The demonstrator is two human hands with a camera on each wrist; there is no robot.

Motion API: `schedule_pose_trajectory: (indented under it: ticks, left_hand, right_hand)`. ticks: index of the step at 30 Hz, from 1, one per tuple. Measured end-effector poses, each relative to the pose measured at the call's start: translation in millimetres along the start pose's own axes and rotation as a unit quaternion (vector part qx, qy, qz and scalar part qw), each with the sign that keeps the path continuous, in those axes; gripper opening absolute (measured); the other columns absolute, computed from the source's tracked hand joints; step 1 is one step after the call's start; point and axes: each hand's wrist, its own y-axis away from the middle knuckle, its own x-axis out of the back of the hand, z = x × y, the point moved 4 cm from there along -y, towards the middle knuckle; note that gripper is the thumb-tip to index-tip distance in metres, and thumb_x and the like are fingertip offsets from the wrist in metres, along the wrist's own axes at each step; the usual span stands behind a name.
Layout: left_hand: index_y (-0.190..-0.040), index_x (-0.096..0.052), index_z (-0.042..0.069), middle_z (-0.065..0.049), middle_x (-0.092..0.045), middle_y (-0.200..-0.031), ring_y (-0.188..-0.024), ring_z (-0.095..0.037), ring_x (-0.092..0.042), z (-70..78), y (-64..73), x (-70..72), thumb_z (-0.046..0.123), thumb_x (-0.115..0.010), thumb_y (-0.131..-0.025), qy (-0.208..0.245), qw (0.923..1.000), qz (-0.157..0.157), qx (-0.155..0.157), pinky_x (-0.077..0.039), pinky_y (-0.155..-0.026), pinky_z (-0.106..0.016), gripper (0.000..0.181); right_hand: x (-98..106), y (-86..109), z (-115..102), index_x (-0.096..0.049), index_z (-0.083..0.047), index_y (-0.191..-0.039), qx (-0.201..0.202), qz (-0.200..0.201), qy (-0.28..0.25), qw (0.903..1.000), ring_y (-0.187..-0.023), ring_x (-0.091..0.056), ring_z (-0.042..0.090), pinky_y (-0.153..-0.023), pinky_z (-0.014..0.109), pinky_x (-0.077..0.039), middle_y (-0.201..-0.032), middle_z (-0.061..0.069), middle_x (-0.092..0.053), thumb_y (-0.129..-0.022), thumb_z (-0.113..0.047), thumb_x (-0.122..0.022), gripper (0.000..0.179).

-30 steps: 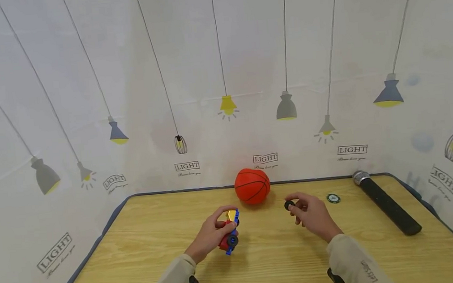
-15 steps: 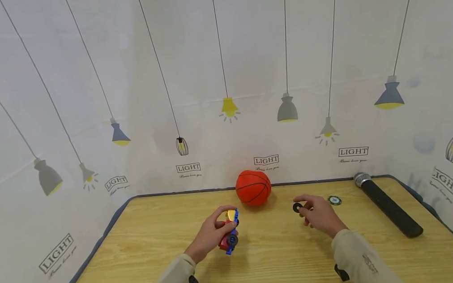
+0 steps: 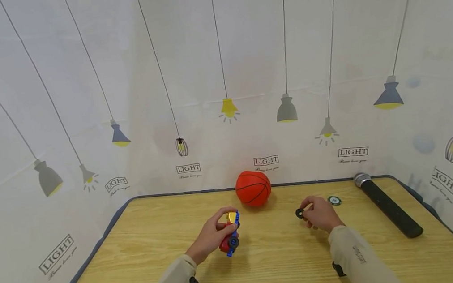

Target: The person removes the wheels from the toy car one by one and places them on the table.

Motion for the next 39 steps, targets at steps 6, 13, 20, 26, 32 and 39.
schedule_pose_trajectory:
  ticks: [6, 13, 20, 26, 32, 39]
  left_hand:
    - [-0.135, -0.055, 0.037, -0.015, -0.065, -0.116, -0.088, -0.022, -0.067, -2.1, 2.5, -0.8, 0.031, -0.065, -0.098, -0.002, 1.0, 0.001, 0.002, -0.062, -0.073, -0.038, 0.039]
    - [-0.134, -0.056, 0.035, -0.013, -0.067, -0.112, -0.086, -0.022, -0.068, -3.4, 3.4, -3.5, 0.03, -0.066, -0.097, 0.0, 1.0, 0.002, 0.001, -0.061, -0.073, -0.038, 0.039]
    - [-0.134, -0.055, 0.036, -0.013, -0.067, -0.111, -0.085, -0.021, -0.068, 1.4, 1.4, -2.2, 0.03, -0.066, -0.097, -0.004, 1.0, 0.0, -0.009, -0.061, -0.071, -0.036, 0.038]
    - [-0.135, -0.055, 0.035, -0.013, -0.068, -0.11, -0.084, -0.021, -0.069, 0.6, 0.8, 1.1, 0.029, -0.065, -0.098, -0.006, 0.9999, 0.004, -0.014, -0.061, -0.07, -0.036, 0.039]
    - [-0.135, -0.055, 0.037, -0.013, -0.068, -0.113, -0.087, -0.02, -0.069, 3.9, 0.2, 1.5, 0.03, -0.065, -0.098, -0.008, 0.9999, 0.004, -0.012, -0.061, -0.073, -0.037, 0.039]
    - [-0.134, -0.055, 0.035, -0.013, -0.067, -0.112, -0.087, -0.021, -0.068, 5.8, -1.2, 0.3, 0.029, -0.066, -0.097, -0.011, 0.9999, 0.005, -0.005, -0.061, -0.074, -0.039, 0.039]
  right_hand:
    - [-6, -6.0, 15, -0.063, 0.005, -0.112, -0.005, 0.014, 0.036, 0.9992, -0.056, -0.061, 0.019, -0.054, 0.032, -0.048, -0.07, 0.011, -0.066, -0.095, -0.004, -0.057, 0.02]
    - [-7, -6.5, 20, -0.068, 0.003, -0.111, -0.007, 0.051, 0.096, 0.994, -0.052, -0.057, 0.016, -0.054, 0.03, -0.043, -0.061, 0.005, -0.064, -0.092, -0.006, -0.058, 0.023]
    - [-10, -9.5, 12, -0.07, 0.005, -0.109, 0.0, 0.059, 0.104, 0.9928, -0.048, -0.054, 0.014, -0.051, 0.028, -0.041, -0.056, 0.004, -0.062, -0.089, -0.002, -0.055, 0.025]
    - [-14, -11.2, 13, -0.068, 0.006, -0.111, -0.019, 0.054, 0.1, 0.9933, -0.05, -0.054, 0.015, -0.05, 0.028, -0.041, -0.056, 0.003, -0.063, -0.091, -0.003, -0.056, 0.025]
    - [-11, -12.9, 15, -0.066, 0.007, -0.112, -0.03, 0.053, 0.107, 0.9924, -0.05, -0.055, 0.014, -0.051, 0.028, -0.043, -0.056, 0.003, -0.064, -0.092, -0.004, -0.057, 0.025]
    - [-9, -12.9, 14, -0.065, 0.009, -0.115, -0.026, 0.052, 0.126, 0.9903, -0.057, -0.058, 0.017, -0.062, 0.034, -0.048, -0.058, 0.002, -0.065, -0.09, -0.005, -0.054, 0.031]
